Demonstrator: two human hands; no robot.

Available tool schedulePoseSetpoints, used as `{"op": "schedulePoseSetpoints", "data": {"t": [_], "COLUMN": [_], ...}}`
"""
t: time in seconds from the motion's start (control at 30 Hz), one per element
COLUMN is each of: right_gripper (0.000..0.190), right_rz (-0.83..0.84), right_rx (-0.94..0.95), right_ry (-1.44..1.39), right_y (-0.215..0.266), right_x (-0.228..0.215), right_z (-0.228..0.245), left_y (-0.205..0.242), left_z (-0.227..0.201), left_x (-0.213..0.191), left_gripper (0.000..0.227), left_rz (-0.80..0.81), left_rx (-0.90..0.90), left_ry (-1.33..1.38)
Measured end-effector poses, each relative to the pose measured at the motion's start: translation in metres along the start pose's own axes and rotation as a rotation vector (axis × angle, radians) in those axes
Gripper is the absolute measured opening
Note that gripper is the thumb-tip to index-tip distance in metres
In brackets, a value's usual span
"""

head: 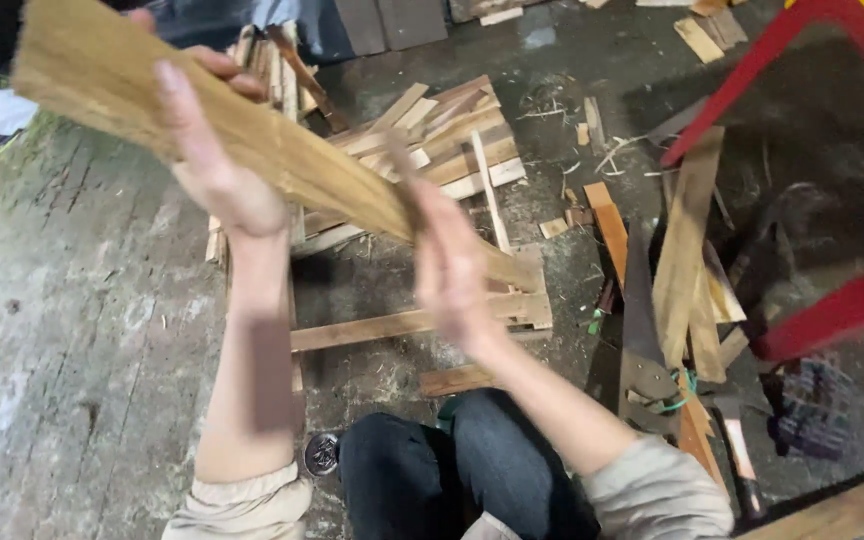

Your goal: The person smooths a long wooden plank using a sanding block, then uses a curved metal tool to scrape the surface of the wood.

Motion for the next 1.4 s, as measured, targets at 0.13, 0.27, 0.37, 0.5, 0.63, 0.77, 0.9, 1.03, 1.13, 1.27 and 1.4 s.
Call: {"op": "schedulePoseSetpoints", "data": {"t": [0.13, 0.27, 0.37, 0.5, 0.63, 0.77, 0.9, 1.03, 1.13, 1.27, 1.4], "right_gripper": [0.070, 0.042, 0.058, 0.048, 0.048, 0.032, 0.054, 0.083, 0.055, 0.037, 0.076], "right_rz": [0.003, 0.096, 0.002, -0.013, 0.156, 0.111, 0.289, 0.019, 0.002, -0.046, 0.016], "right_rx": [-0.138, 0.416, 0.498, 0.533, 0.345, 0.419, 0.621, 0.535, 0.569, 0.064, 0.056], "right_ry": [0.164, -0.568, 0.616, 0.473, -0.433, -0.716, -1.070, 0.701, 0.627, 0.432, 0.402], "right_y": [0.017, 0.026, 0.112, 0.074, 0.003, 0.025, 0.054, 0.131, 0.090, 0.033, 0.044], "right_x": [0.028, -0.005, -0.061, -0.036, 0.017, 0.032, -0.012, -0.087, -0.059, -0.005, -0.003], "right_z": [0.001, -0.031, -0.177, -0.129, 0.011, -0.028, -0.085, -0.205, -0.156, -0.055, -0.052], "left_y": [-0.004, 0.002, -0.005, -0.001, 0.005, 0.003, 0.003, 0.002, 0.006, 0.005, 0.008], "left_z": [-0.008, -0.027, -0.004, -0.008, -0.017, -0.014, -0.022, -0.009, -0.017, -0.039, -0.022], "left_x": [-0.002, -0.001, -0.028, -0.020, 0.001, -0.010, -0.017, -0.015, 0.004, 0.044, 0.033], "left_gripper": [0.076, 0.065, 0.067, 0.087, 0.067, 0.053, 0.060, 0.048, 0.033, 0.027, 0.035], "left_rz": [-0.016, -0.047, -0.061, -0.065, -0.018, 0.010, -0.054, 0.006, 0.099, 0.089, 0.140], "left_rx": [0.028, 0.054, 0.089, 0.035, 0.059, 0.117, 0.081, 0.134, 0.184, 0.277, 0.220], "left_ry": [-0.173, -0.270, -0.167, -0.163, -0.243, -0.187, -0.220, -0.106, -0.183, -0.306, -0.344]}}
Point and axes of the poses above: each hand's wrist, its own y-axis away from the middle knuckle, its own x-axis out of the palm, z = x × y, the point moved 3 cm from there along -y, towards the middle knuckle, and after that the axes turned 15 degrees about x, right-handed, at the moved point
